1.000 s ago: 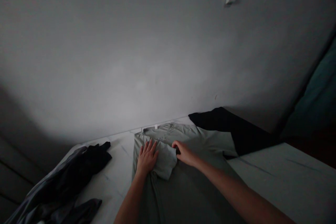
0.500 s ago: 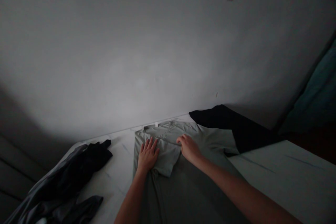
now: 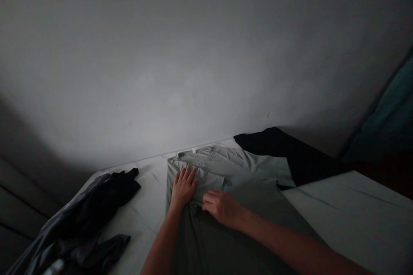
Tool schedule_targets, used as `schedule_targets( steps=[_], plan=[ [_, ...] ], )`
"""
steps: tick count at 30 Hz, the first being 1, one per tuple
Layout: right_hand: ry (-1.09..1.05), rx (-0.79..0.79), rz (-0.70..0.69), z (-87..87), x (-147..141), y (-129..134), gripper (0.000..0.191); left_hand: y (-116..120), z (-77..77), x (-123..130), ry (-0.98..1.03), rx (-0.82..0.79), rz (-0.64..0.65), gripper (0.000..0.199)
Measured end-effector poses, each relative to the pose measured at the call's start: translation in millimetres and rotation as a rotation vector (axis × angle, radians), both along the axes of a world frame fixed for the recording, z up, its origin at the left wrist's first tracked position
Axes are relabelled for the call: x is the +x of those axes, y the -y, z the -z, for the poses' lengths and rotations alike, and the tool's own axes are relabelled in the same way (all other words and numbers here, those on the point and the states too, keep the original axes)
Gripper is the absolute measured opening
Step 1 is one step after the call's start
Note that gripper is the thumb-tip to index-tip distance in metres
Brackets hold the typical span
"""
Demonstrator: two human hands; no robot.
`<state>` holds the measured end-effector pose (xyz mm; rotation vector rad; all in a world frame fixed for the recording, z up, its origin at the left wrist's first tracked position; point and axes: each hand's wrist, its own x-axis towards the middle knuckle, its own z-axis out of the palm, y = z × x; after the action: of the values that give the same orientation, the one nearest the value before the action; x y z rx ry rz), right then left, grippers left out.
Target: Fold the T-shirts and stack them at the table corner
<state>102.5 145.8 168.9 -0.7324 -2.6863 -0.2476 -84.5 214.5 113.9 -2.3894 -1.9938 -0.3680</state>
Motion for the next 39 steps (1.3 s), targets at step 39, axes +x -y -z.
schedule_targets(
  steps=[39],
  plan=[
    [0.026, -0.588, 0.171, -6.9, -19, 127, 0.063, 88, -48.4, -6, 0.360, 0.155, -0.072, 0.029]
  ],
)
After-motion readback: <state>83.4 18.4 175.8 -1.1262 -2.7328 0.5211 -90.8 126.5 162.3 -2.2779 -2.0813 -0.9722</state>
